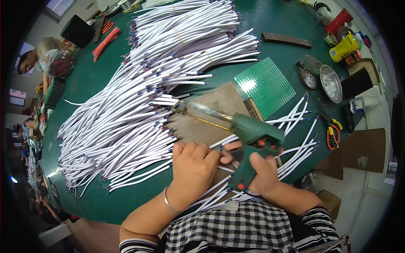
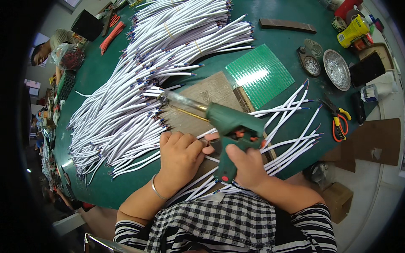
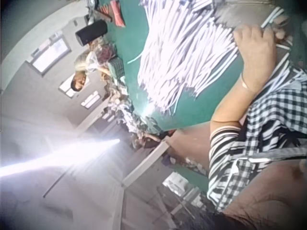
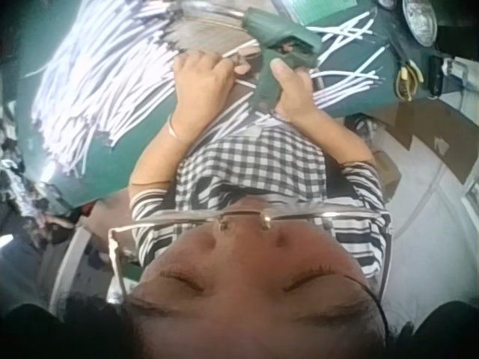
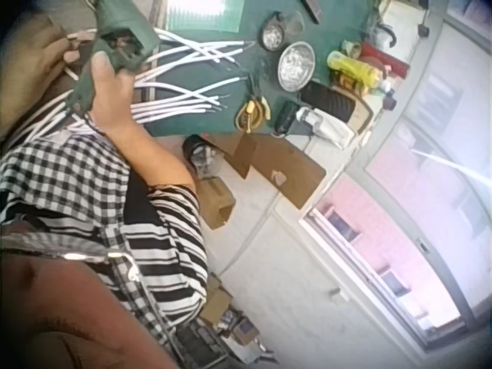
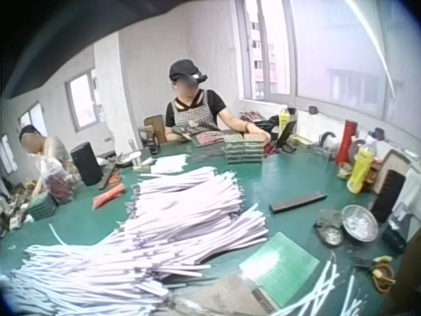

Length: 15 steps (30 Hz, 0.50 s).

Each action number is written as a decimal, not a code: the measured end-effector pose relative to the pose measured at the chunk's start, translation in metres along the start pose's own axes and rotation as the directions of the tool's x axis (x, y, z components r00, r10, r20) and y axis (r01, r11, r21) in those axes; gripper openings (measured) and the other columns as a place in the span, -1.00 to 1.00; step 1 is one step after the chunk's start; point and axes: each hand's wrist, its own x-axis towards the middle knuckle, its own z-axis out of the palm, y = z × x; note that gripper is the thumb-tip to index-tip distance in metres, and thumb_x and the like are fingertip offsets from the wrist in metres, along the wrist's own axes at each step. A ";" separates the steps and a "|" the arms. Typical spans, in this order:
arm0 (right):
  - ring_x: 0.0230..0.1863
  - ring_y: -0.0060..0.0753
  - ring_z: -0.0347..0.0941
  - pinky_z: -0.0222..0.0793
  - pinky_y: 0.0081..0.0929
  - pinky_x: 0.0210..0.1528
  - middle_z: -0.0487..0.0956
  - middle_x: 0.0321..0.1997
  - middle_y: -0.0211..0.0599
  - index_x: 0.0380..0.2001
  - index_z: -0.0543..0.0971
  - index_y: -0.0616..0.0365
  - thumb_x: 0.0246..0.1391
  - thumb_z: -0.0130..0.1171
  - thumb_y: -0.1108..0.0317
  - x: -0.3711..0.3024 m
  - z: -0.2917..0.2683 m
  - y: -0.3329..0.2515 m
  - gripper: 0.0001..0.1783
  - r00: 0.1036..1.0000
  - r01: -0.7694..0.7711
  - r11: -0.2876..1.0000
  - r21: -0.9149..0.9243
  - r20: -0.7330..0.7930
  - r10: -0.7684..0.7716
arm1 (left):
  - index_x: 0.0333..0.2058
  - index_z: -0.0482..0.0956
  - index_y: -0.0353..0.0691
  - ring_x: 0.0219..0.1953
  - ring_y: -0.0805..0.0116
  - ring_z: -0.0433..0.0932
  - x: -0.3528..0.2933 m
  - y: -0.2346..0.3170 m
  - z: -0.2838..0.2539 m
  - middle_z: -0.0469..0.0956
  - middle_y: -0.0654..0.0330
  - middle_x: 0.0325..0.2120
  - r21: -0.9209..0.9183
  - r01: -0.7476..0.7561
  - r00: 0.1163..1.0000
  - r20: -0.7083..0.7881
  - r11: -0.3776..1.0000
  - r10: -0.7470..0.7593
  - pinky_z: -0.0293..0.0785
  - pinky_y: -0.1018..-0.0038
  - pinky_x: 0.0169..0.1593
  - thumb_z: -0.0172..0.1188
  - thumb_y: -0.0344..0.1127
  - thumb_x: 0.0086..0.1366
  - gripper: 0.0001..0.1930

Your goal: The person solders individual wire ends to connection points with a soldering gun and hands, gathers the processed wires, lifts the bundle, and repeats the soldering process on more wires.

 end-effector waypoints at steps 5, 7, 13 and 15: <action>-0.32 -0.16 0.55 0.40 0.13 0.04 0.37 0.09 0.13 0.16 0.13 0.37 0.21 -0.06 0.03 -0.026 -0.016 -0.026 -0.33 0.994 0.092 0.995 0.032 -0.064 -0.090 | -0.49 0.55 -0.06 -0.46 0.34 0.39 -0.003 0.001 0.005 0.46 0.34 -0.56 -0.054 0.049 0.997 -0.056 0.997 -0.052 0.16 0.35 -0.27 0.32 -0.39 -0.10 -0.85; -0.38 -0.21 0.54 0.48 0.00 -0.06 0.37 0.06 0.10 0.13 0.16 0.43 0.14 0.02 -0.07 -0.039 -0.026 -0.045 -0.22 1.000 0.002 0.992 -0.130 -0.019 -0.005 | -0.49 0.55 -0.07 -0.46 0.33 0.40 -0.005 0.000 0.006 0.46 0.34 -0.56 -0.059 0.080 0.994 -0.065 0.995 -0.084 0.16 0.35 -0.27 0.32 -0.41 -0.10 -0.85; -0.40 -0.33 0.52 0.49 -0.40 -0.26 0.48 -0.10 -0.02 0.10 0.25 0.44 0.07 0.09 -0.16 -0.078 -0.054 -0.057 -0.16 0.987 -0.135 0.853 -0.504 0.002 0.158 | -0.52 0.52 -0.11 -0.47 0.29 0.40 0.002 0.003 0.008 0.46 0.30 -0.58 -0.175 0.135 0.985 -0.080 0.975 -0.151 0.16 0.34 -0.28 0.32 -0.45 -0.11 -0.84; -0.41 -0.35 0.52 0.47 -0.46 -0.30 0.53 -0.18 -0.06 0.10 0.27 0.42 0.07 0.09 -0.16 -0.081 -0.055 -0.052 -0.18 0.987 -0.143 0.831 -0.537 -0.018 0.158 | -0.52 0.52 -0.12 -0.47 0.28 0.39 -0.001 0.005 0.009 0.45 0.28 -0.58 -0.099 0.150 0.985 -0.072 0.984 -0.157 0.16 0.33 -0.29 0.31 -0.46 -0.11 -0.84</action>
